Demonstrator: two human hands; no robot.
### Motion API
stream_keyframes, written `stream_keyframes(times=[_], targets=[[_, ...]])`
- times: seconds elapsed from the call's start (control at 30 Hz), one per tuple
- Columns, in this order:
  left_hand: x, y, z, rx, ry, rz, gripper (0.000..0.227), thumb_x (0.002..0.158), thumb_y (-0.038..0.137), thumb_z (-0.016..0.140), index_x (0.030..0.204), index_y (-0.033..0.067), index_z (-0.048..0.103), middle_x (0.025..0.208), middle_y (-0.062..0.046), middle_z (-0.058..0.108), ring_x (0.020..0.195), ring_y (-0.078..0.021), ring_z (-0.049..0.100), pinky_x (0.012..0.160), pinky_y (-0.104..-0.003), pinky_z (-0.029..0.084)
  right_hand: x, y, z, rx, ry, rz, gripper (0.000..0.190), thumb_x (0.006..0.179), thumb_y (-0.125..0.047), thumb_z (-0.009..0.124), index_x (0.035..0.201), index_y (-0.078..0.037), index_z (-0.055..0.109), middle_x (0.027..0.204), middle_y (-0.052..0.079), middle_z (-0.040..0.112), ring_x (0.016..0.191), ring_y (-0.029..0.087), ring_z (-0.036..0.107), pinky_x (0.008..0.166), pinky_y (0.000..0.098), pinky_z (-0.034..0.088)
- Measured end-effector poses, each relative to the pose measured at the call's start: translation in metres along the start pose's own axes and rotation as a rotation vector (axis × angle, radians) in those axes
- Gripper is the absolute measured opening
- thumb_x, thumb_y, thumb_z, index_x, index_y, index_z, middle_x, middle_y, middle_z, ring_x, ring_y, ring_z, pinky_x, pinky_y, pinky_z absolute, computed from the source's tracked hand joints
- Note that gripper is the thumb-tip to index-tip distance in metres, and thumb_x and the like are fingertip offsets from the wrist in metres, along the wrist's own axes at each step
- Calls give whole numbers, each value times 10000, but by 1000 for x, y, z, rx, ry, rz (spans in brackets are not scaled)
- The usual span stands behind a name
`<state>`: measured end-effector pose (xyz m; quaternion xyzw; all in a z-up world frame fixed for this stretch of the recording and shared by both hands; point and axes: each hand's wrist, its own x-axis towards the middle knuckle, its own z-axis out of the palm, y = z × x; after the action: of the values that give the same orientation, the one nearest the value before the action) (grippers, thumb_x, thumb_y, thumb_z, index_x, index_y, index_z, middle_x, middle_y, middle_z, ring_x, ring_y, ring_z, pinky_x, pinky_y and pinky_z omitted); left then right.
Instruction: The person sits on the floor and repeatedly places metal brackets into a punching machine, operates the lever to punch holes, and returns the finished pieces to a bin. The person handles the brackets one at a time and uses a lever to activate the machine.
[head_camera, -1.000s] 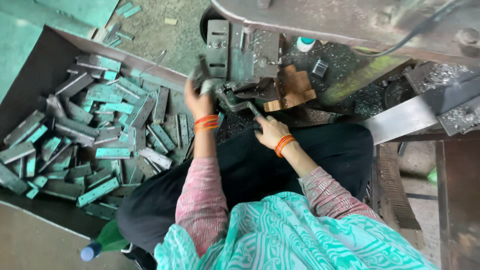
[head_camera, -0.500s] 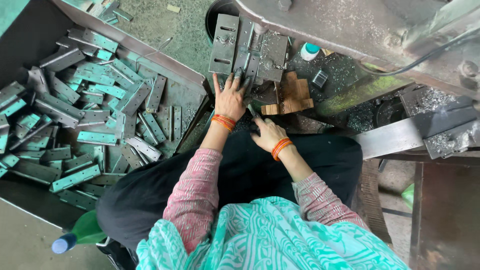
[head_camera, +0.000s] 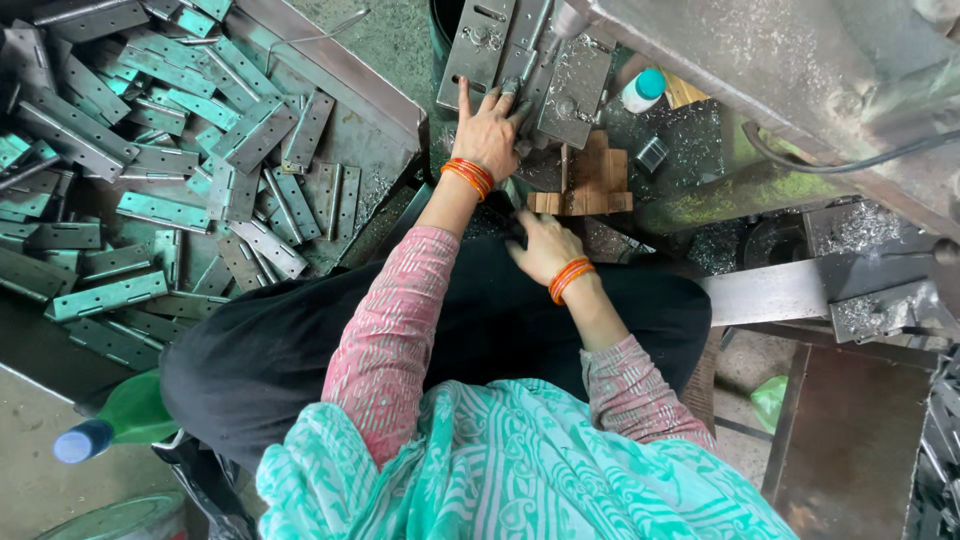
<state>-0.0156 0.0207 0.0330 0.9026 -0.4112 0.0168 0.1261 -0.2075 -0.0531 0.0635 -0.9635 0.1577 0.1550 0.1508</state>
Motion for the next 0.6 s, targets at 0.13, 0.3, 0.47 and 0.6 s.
stream_keyframes(times=[0.13,0.3,0.47,0.6], targets=[[7,-2,-1,-10,13,6,666,862,416,661,1465,162,537,1529,-115,479,1466,-295,353,1162,-732,-15,-19,6,58,114,106,18,556,850,-298,728,1374,-239,553,1215,193,616,991,444,678,828,547,560],[-8,0,7,48,132,16,550,956,358,563,1448,111,578,1493,-132,518,1471,-327,348,1183,-725,3,-27,17,104,226,193,-6,535,836,-246,724,1343,-282,559,1261,188,593,959,452,680,792,547,564],[-16,4,13,75,248,-126,408,970,222,477,1283,114,715,1448,-50,582,1481,-367,333,1162,-771,14,-9,22,57,134,123,-50,577,836,-321,752,1366,-227,545,1193,218,628,999,466,671,826,547,560],[4,10,12,76,151,-184,358,992,239,484,1184,124,763,1437,-38,591,1488,-390,318,1147,-795,20,2,19,18,143,121,-69,423,952,-398,698,1329,-231,607,1189,167,722,1076,420,707,894,527,572]])
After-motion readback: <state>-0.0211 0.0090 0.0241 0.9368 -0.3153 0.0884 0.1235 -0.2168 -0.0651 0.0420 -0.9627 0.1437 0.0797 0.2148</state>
